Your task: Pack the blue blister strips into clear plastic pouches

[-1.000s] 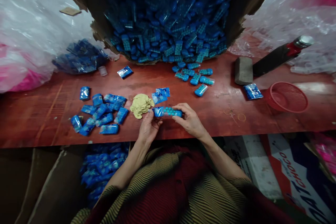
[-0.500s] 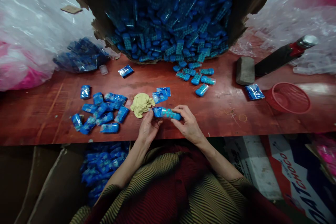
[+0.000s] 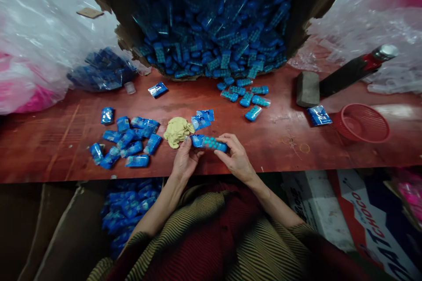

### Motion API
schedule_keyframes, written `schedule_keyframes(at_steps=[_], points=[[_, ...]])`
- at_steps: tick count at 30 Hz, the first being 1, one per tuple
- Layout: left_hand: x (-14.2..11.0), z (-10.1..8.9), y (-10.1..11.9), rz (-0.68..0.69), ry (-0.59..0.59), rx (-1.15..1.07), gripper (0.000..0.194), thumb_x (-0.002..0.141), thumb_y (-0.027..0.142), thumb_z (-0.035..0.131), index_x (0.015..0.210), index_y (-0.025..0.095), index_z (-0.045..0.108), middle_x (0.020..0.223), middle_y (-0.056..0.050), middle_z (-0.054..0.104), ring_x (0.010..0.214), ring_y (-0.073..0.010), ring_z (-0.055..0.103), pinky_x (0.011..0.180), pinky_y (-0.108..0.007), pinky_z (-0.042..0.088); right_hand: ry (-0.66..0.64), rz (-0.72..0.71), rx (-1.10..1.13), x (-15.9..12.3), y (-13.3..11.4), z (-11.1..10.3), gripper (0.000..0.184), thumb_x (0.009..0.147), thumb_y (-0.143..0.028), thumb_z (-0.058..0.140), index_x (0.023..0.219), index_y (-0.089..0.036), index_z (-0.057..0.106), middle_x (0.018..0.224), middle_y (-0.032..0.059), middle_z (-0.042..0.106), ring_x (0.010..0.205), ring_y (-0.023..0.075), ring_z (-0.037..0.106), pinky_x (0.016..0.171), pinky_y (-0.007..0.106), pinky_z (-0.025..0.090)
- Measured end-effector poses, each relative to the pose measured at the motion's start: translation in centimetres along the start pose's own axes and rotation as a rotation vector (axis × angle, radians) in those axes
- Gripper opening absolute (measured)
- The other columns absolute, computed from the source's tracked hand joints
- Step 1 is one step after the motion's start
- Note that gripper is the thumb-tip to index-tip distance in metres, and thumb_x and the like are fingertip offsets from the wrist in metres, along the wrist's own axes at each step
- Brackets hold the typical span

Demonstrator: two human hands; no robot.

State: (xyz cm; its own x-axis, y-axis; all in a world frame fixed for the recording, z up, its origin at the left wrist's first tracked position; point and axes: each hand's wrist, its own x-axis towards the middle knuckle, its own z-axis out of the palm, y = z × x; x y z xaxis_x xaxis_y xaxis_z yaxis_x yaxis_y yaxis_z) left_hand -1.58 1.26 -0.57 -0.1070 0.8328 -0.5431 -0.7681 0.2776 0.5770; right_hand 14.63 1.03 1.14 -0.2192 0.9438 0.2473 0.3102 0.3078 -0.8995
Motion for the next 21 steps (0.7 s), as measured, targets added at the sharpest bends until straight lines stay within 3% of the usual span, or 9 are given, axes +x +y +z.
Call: schedule_keyframes(at_steps=[16,21], points=[[-0.12,0.05,0.14,0.062,-0.004,0.039,0.021,0.073,0.030,0.070,0.085,0.017,0.059,0.073,0.001,0.067,0.059,-0.0118,0.062,0.049,-0.021,0.050,0.036,-0.009,-0.034,-0.43,-0.85,0.47,0.026,0.081,-0.015,0.055,0.106,-0.021,0.058,0.105,0.0082,0.053,0.100,0.0194,0.055,0.086,0.035,0.050],[-0.11,-0.06,0.08,0.100,0.020,0.066,0.022,0.068,0.028,0.073,0.077,0.017,0.056,0.065,0.003,0.065,0.054,-0.0091,0.060,0.050,-0.018,0.049,0.007,0.014,0.010,-0.40,-0.37,0.46,0.025,0.079,-0.018,0.060,0.104,-0.021,0.058,0.104,0.0069,0.055,0.099,0.0185,0.056,0.088,0.034,0.049]])
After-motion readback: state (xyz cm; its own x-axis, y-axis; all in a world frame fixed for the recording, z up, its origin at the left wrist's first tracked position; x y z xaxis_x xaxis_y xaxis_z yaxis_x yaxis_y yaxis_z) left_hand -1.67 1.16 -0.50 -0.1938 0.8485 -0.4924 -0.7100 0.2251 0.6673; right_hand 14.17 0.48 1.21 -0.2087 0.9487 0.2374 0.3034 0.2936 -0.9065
